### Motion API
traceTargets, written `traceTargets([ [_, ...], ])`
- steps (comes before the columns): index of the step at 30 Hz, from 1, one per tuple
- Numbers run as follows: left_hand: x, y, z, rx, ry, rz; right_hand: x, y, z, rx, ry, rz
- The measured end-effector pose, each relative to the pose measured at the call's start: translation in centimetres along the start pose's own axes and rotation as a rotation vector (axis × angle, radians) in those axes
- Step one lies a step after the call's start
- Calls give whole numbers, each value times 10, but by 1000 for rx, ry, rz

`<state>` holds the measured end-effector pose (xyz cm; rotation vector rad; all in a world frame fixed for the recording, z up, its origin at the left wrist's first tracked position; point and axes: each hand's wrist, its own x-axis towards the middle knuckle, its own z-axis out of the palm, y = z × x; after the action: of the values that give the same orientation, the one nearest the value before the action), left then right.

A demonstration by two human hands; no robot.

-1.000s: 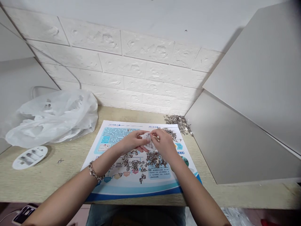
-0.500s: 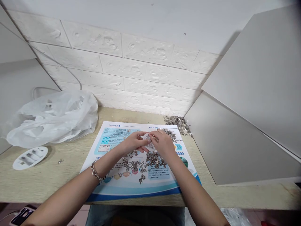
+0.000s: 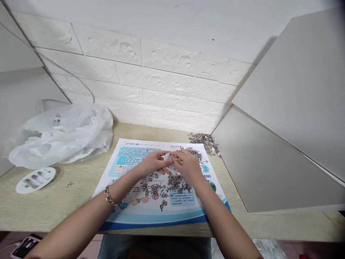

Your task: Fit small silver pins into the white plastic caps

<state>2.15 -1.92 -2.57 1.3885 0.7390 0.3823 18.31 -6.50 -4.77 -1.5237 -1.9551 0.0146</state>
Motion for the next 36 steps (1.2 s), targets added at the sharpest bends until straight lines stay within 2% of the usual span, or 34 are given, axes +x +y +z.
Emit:
traceTargets([
  [12,1,-2,1,41,-41,25,2,1,3,82,38,60],
  [20,3,-8,-2,63,-58,49,2,2,7,76,-38,45],
  [27,0,-6,-5,57,-87,67,4,1,3,191,-53,30],
  [33,1,-3,-3,7,-37,18,8,2,-6,247,-125,20],
  [36,4,-5,0,-47,-16,-13,11,4,-8,281,-118,90],
])
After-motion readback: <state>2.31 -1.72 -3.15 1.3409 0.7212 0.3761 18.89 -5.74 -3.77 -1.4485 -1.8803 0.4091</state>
